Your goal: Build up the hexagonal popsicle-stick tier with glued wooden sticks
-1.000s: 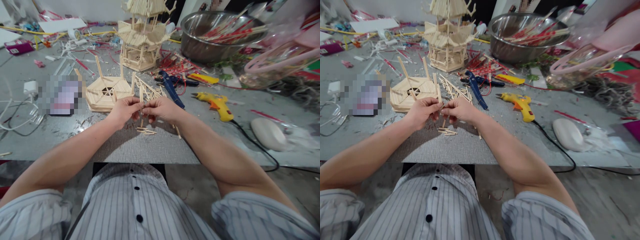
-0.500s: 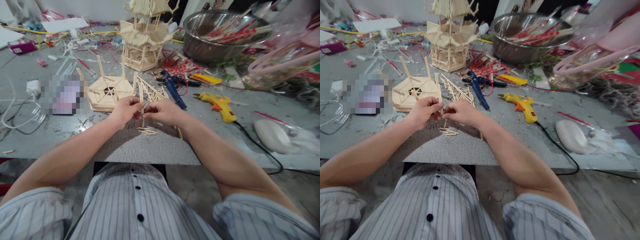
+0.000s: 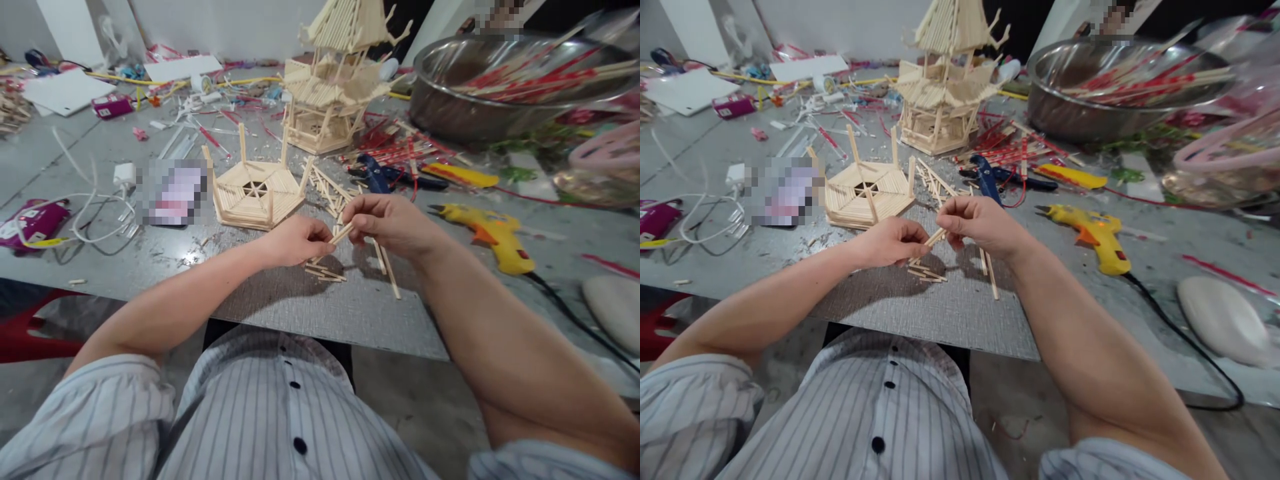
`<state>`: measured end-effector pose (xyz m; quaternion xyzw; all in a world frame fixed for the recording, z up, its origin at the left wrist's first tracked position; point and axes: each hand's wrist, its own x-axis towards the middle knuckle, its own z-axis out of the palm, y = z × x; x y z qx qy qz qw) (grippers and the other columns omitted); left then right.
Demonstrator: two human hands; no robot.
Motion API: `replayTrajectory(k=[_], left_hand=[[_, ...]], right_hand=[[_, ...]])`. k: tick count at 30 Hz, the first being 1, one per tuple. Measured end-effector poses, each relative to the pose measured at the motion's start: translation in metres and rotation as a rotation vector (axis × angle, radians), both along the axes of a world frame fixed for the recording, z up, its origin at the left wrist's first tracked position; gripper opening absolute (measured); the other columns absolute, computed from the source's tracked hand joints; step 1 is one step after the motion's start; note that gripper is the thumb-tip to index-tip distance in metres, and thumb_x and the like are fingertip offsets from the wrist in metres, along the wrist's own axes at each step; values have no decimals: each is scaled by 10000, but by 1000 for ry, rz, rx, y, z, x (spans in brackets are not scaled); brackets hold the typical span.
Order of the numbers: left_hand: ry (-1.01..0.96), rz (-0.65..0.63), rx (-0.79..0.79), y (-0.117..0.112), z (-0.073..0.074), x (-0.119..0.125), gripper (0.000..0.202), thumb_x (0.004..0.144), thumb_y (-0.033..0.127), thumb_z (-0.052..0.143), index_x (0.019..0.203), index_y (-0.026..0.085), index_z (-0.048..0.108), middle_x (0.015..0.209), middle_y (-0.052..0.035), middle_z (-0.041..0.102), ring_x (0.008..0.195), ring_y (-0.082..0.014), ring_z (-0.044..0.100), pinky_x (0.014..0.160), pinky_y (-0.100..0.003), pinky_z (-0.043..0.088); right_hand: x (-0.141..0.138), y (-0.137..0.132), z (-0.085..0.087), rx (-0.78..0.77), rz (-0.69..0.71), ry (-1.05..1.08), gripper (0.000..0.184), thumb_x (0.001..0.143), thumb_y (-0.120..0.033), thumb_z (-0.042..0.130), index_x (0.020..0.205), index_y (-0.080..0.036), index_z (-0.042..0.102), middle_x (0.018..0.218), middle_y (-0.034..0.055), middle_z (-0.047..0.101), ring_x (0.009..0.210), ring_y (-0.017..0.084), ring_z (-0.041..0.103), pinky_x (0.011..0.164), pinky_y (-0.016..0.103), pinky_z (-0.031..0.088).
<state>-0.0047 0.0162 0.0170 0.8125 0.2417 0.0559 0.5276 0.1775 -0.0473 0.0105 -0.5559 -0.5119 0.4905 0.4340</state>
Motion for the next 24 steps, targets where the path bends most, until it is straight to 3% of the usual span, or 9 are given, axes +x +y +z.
replayTrajectory(k=[6,9,14,19,20,22,24], left_hand=[[23,64,19,2,1,-1,91,767,179,563,678,163,554,489,70,461,364,-50,422,430,-208,319],[71,101,94,3,7,-3,94,763,177,569,669,167,574,452,74,450,370,-60,414,444,-219,306],[70,148,328,1,39,-16,167,749,138,573,585,150,605,461,54,483,435,-40,383,494,-212,284],[59,346,529,18,85,-45,172,785,222,597,753,85,695,540,37,529,491,0,402,563,-193,290],[36,432,546,25,90,-50,225,803,262,588,850,73,700,605,24,567,527,6,426,601,-202,310],[25,469,546,40,94,-56,304,854,299,534,1002,70,668,764,-4,620,619,7,451,675,-233,346],[71,478,475,53,90,-54,290,876,284,517,973,47,654,796,-19,622,636,8,425,701,-250,369]], right_hand=[[-3,2,-2,-59,52,89,306,593,-385,809,721,-194,607,525,-34,580,450,87,525,466,235,442],[-9,4,-2,-55,-11,91,266,625,-351,800,696,-187,604,531,-30,585,440,82,530,450,225,451],[-14,8,0,-14,-217,183,300,698,-392,758,665,-175,553,622,-3,625,432,70,536,411,202,443],[-18,28,-1,-127,-359,220,122,876,-184,574,757,-161,554,754,20,659,445,44,545,416,172,461],[-20,35,-1,-149,-369,223,102,883,-149,553,782,-159,549,746,21,656,453,46,554,427,169,473],[-25,48,-3,-161,-381,230,70,887,-121,540,833,-163,522,708,16,644,478,61,578,443,171,492],[-31,61,-4,-143,-385,232,83,876,-120,563,875,-169,496,685,8,634,492,70,593,449,169,498]])
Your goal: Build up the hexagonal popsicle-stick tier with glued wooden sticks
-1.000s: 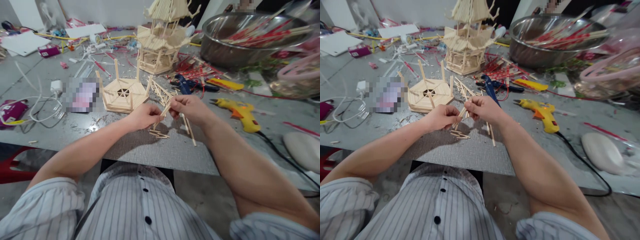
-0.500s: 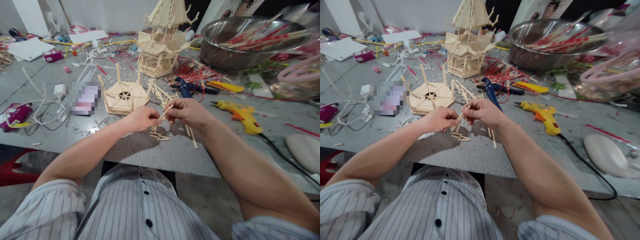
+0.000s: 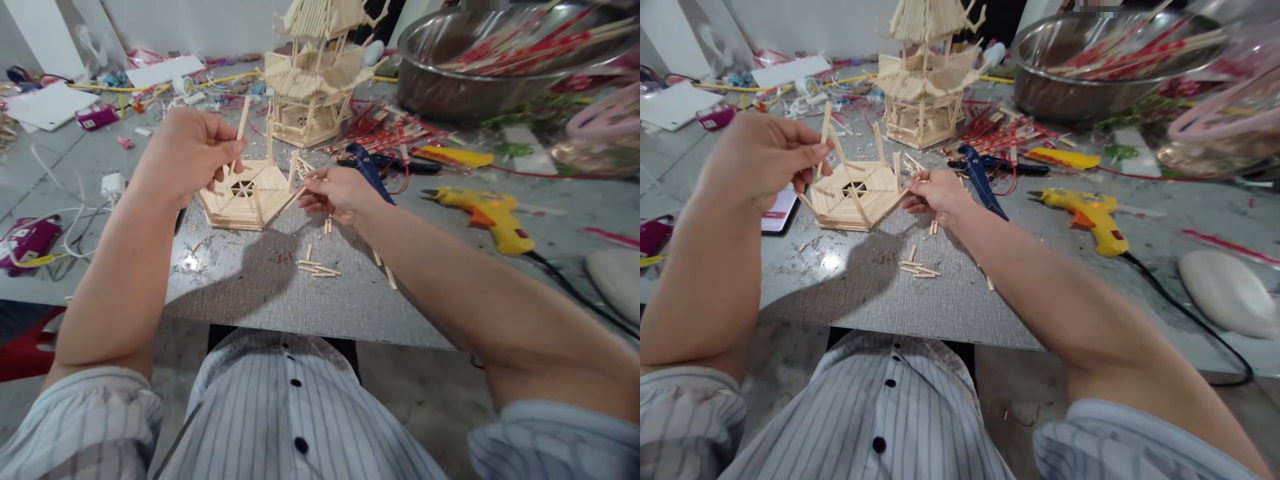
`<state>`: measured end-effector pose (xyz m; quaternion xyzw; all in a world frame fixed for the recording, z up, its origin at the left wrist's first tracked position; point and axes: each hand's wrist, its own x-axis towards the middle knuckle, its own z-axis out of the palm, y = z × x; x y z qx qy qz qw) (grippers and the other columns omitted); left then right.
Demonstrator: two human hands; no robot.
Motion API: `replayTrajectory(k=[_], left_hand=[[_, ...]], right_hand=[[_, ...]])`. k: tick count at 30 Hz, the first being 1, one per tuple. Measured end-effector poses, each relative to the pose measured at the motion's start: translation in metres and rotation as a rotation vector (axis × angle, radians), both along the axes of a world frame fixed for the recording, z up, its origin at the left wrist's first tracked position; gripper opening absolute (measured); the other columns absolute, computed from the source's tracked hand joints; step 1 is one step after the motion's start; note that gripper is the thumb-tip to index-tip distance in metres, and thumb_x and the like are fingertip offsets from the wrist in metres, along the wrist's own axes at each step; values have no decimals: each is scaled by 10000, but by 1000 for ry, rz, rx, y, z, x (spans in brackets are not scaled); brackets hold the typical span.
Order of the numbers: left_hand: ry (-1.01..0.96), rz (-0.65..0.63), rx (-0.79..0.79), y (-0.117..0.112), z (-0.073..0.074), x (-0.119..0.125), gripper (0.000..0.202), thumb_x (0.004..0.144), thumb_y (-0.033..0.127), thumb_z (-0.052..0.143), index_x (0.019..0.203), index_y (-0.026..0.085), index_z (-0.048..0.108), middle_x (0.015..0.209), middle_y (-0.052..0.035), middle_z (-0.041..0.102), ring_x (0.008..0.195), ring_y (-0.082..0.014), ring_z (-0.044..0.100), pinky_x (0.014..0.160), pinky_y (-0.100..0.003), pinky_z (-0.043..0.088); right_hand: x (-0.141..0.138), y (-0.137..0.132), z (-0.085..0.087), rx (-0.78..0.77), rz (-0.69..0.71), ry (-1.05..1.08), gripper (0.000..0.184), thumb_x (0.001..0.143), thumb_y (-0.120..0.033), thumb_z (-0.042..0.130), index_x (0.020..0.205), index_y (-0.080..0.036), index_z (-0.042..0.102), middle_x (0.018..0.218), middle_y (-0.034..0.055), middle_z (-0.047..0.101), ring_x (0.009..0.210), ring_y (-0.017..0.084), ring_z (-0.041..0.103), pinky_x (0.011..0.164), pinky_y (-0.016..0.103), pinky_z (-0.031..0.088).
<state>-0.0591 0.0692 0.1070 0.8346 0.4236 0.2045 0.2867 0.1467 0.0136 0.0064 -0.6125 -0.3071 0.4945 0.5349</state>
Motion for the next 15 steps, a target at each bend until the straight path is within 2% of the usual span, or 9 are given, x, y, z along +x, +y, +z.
replayTrajectory(k=[2,4,8,11,15], left_hand=[[22,42,-73,9,-8,7,187,861,200,537,907,60,651,749,-20,621,588,5,398,659,-235,381],[45,57,-89,15,-18,16,132,833,156,548,801,74,647,669,-17,604,534,-7,382,599,-220,372],[129,75,-105,25,-38,34,121,752,130,610,635,106,634,488,3,483,498,-73,455,554,-227,359],[142,76,-113,33,-48,42,120,712,115,626,592,121,635,463,1,460,486,-105,492,545,-233,356],[153,63,-232,41,-54,46,66,703,134,635,642,118,658,506,-30,552,424,-89,457,506,-232,353]], right_hand=[[-6,10,-2,18,1,5,116,870,-122,578,943,-160,497,673,4,628,497,74,602,455,165,500],[-11,15,-4,13,2,31,229,874,-117,571,1084,-140,482,658,0,624,500,81,611,455,167,503],[-22,17,-9,-12,-8,113,591,876,-82,549,1387,-87,252,619,-20,619,487,94,612,449,170,506],[-25,17,-12,7,-18,136,686,873,-58,535,1434,-55,142,586,-28,615,475,96,602,445,166,501],[-26,19,-14,54,-25,126,654,858,-47,546,1406,-80,191,581,-38,611,499,97,613,462,166,512]])
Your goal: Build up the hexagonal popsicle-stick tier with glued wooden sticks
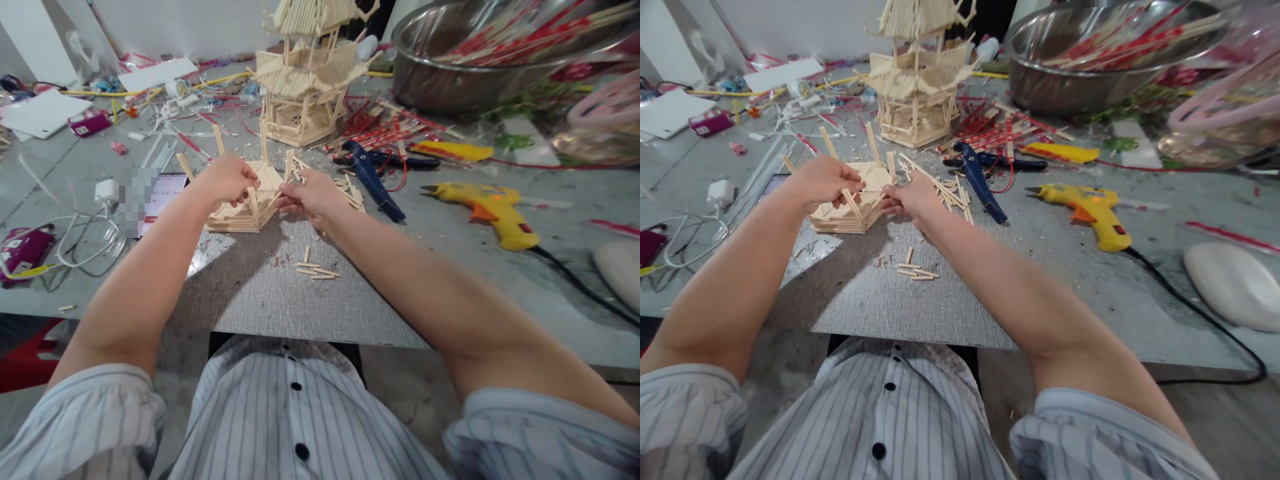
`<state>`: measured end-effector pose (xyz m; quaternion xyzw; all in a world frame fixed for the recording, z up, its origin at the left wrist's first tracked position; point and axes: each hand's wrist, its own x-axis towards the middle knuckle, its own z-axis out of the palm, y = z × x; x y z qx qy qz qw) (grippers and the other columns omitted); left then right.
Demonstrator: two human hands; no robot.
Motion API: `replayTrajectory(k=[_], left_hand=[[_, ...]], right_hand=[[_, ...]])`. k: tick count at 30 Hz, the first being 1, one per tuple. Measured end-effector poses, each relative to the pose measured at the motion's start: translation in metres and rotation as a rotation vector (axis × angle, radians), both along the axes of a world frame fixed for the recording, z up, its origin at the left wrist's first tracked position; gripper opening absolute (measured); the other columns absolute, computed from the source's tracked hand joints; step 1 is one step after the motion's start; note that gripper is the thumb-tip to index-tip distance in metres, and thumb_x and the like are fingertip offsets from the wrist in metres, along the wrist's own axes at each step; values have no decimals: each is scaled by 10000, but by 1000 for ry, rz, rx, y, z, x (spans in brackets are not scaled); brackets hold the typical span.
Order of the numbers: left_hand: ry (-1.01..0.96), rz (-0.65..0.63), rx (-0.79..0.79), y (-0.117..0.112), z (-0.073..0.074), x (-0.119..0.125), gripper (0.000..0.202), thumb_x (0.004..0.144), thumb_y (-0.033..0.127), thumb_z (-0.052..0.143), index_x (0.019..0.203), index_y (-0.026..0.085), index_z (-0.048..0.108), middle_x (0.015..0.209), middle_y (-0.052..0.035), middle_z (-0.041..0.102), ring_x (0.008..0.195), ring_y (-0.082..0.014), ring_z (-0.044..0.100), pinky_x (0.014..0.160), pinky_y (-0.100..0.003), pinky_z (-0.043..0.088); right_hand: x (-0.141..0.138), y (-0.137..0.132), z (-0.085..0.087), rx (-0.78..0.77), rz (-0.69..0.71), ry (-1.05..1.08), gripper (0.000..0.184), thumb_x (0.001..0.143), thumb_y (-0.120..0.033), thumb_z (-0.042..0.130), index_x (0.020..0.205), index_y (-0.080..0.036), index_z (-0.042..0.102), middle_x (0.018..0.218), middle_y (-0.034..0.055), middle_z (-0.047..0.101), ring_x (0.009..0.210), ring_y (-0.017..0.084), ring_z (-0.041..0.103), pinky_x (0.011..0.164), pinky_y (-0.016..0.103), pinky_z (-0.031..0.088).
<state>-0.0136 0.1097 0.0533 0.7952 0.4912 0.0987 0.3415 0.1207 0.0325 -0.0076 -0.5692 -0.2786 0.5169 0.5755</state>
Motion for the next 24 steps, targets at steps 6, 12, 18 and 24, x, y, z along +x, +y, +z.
replayTrajectory(k=[6,12,18,24], left_hand=[[35,-145,-20,9,-12,0,114,704,199,646,645,116,697,491,-41,573,367,-74,423,417,-208,326],[143,-234,-51,7,-9,2,148,716,230,620,631,119,668,423,7,453,362,-61,371,413,-207,284],[215,-251,-101,8,-9,3,132,710,261,585,659,139,590,498,13,431,412,-68,359,434,-227,261],[267,-283,-76,12,-16,-1,243,745,347,575,797,124,657,507,24,423,453,-62,352,480,-212,254]], right_hand=[[-7,-1,0,28,34,-20,585,833,-23,566,1329,-84,262,563,-44,596,479,98,599,428,164,501],[-9,0,-5,13,68,-41,412,832,-54,582,1171,-159,372,587,-38,601,470,91,593,427,164,505],[-10,-1,-4,-3,84,-62,438,830,-37,576,1170,-163,331,564,-49,591,441,94,577,392,158,490],[-10,-2,-2,-17,98,-87,339,856,-53,551,1131,-139,371,548,-43,580,423,96,571,399,175,493]])
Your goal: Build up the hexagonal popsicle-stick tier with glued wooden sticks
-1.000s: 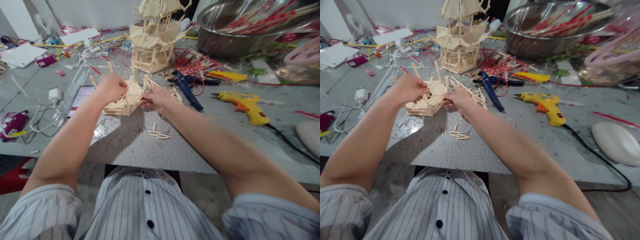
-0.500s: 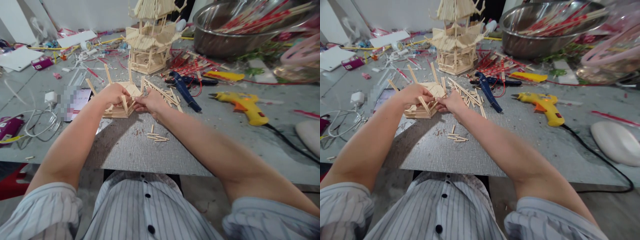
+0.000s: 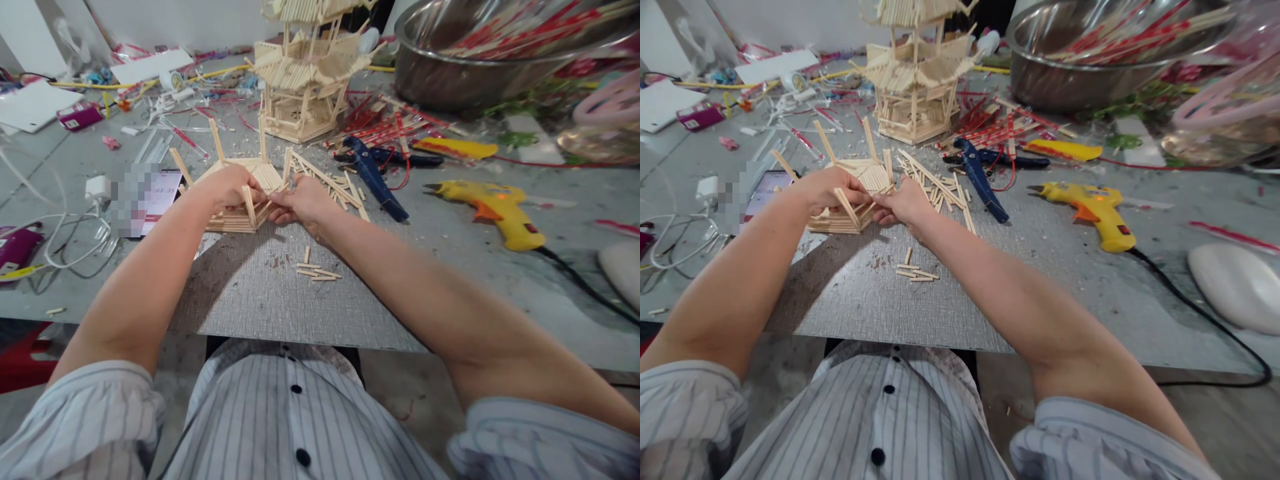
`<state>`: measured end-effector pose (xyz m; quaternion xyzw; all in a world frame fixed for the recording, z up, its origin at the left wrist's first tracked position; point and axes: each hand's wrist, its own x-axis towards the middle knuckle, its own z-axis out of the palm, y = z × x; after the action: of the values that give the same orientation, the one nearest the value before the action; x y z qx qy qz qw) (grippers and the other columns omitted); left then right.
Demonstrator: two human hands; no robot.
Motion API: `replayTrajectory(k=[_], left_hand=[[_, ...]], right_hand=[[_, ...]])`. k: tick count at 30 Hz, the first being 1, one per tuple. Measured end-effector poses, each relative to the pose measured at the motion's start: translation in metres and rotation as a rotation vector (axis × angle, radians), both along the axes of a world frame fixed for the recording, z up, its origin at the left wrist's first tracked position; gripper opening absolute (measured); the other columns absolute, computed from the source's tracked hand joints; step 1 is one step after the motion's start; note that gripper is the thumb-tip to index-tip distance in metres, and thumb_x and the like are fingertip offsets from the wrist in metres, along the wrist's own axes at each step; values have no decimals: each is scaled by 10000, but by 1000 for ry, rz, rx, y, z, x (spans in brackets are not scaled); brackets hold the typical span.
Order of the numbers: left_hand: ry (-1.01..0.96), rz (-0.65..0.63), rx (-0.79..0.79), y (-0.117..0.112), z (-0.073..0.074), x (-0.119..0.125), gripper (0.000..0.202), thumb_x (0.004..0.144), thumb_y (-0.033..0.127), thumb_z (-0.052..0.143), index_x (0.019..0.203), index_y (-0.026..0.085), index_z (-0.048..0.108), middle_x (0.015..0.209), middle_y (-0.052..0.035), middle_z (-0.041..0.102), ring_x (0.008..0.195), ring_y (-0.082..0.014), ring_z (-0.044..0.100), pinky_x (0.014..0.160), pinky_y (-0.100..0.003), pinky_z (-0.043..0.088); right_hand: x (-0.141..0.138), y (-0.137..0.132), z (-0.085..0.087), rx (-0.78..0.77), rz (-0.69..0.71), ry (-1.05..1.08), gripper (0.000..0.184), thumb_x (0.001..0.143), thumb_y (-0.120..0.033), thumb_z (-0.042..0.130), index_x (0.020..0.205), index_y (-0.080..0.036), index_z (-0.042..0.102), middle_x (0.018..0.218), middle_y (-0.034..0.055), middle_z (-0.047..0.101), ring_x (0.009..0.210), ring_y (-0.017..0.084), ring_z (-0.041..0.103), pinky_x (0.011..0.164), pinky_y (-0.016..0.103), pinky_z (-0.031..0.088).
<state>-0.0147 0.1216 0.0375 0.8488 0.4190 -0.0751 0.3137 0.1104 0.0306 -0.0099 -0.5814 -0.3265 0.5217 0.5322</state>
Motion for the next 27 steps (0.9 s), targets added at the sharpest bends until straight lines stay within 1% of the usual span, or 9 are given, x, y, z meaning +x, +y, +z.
replayTrajectory(k=[2,5,10,13,16,20,27], left_hand=[[-16,-19,-7,1,-1,-1,264,741,359,580,821,124,671,525,13,449,479,-74,359,486,-219,257],[-24,-21,-16,0,-1,-2,260,741,360,589,808,122,670,524,5,459,490,-83,360,495,-236,265],[-57,16,-52,-2,0,-2,204,751,291,590,797,106,664,543,-14,490,477,-84,379,508,-260,266],[-80,7,-94,0,-2,-3,231,748,320,613,811,102,660,573,-24,518,478,-82,402,509,-259,283],[-86,-20,-127,3,-4,-4,253,736,355,633,797,111,653,571,-20,517,473,-83,426,494,-250,298],[-95,-31,-113,3,-3,-5,233,739,356,623,768,126,647,554,-16,508,466,-85,418,484,-250,312],[-113,-30,-117,-1,-1,-3,219,702,331,628,746,119,665,534,-8,487,471,-88,390,542,-269,346]], right_hand=[[1,0,0,-18,3,13,329,860,-53,546,1128,-136,373,565,-36,590,431,101,583,403,182,498],[2,1,0,-22,12,30,274,860,-48,545,1067,-147,396,587,-28,602,435,101,592,392,178,489],[3,1,0,-21,29,42,194,864,-66,555,955,-168,418,595,-23,604,436,96,595,381,168,477],[1,0,1,-19,40,5,192,860,-70,564,942,-172,424,576,-26,602,421,93,586,377,164,470],[-1,-2,4,-10,42,-41,198,861,-63,560,960,-173,428,545,-42,584,399,84,562,361,157,450],[-3,-5,5,4,61,-79,231,857,-48,556,984,-179,414,528,-64,567,388,76,541,369,155,450],[-2,-5,5,-16,130,-98,186,861,7,496,877,-167,432,571,-48,566,397,60,526,388,160,440]])
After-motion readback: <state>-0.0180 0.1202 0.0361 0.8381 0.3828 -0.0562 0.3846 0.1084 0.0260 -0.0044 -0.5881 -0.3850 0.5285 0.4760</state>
